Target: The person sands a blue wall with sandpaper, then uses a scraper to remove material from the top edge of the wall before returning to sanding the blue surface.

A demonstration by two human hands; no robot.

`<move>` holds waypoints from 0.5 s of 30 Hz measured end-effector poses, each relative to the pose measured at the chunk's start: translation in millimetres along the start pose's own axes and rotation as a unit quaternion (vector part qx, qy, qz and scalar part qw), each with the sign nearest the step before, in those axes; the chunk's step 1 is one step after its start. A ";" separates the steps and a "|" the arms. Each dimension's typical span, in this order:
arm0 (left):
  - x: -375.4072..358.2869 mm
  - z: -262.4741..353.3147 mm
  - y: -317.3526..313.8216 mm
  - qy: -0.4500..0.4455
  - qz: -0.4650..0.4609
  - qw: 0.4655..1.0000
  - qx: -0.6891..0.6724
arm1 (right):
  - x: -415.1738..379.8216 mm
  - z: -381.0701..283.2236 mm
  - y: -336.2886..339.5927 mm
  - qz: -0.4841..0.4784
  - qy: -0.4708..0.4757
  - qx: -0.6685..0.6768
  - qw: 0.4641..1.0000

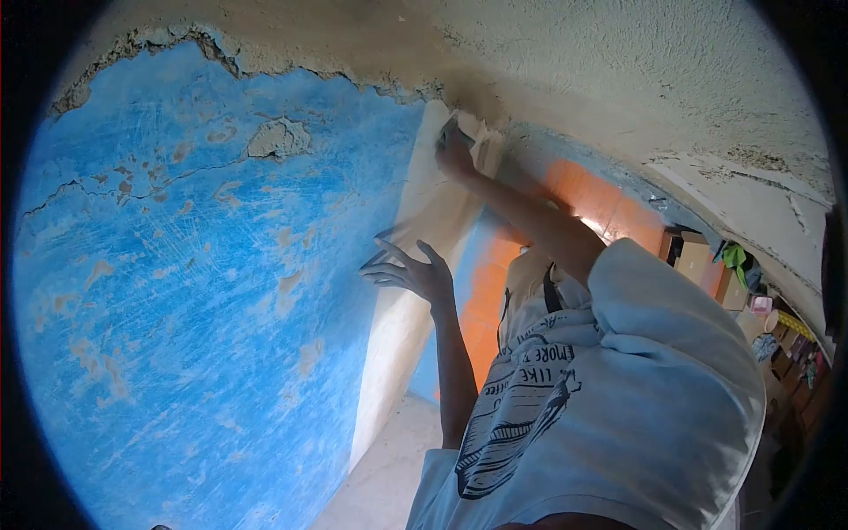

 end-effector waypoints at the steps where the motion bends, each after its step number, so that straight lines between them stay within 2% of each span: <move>1: 2.7 1.8 -1.5 -0.009 -0.001 1.000 0.011 | -2.5 -1.3 -0.1 -0.002 0.009 0.002 1.000; 2: 1.6 1.3 -0.8 -0.014 -0.003 1.000 0.024 | -3.1 6.9 5.0 -0.056 -0.015 0.055 0.997; 4: -1.4 -4.8 -4.3 -0.014 -0.007 0.999 0.045 | -3.2 8.9 7.4 -0.103 -0.038 0.103 0.989; 5: -0.6 -8.5 -6.9 -0.011 -0.008 0.999 0.052 | 0.3 4.7 4.6 -0.094 -0.036 0.099 0.990; 7: 4.0 -16.3 -8.4 -0.014 0.002 0.999 0.039 | 0.0 -29.6 5.0 0.002 0.005 0.075 0.997; 8: 2.9 -17.9 -7.3 -0.014 0.013 1.000 0.016 | -14.8 -63.9 11.5 0.085 0.048 0.050 0.994; 10: 5.2 -15.6 -12.1 -0.013 0.024 1.000 -0.008 | -7.7 -91.4 39.4 0.071 0.043 0.060 0.995; 11: 6.2 -17.3 -13.5 -0.012 0.024 1.000 -0.004 | -1.5 -93.8 55.3 -0.028 -0.008 0.097 0.995; 13: -0.2 -19.2 -9.3 -0.009 0.020 1.000 0.001 | -0.2 -108.3 77.0 -0.113 -0.049 0.137 0.983; 15: 1.7 -15.8 -8.2 -0.018 0.018 1.000 -0.007 | 6.6 -133.8 93.1 -0.068 -0.024 0.147 0.987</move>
Point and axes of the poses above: each hand's wrist, its own x-axis towards the middle knuckle, its own y-axis out of the back of the hand, z = x × y, the point moved 2 cm from there along x, towards the middle knuckle, and after that the axes turned 9 degrees about y, right-handed, at the moved point
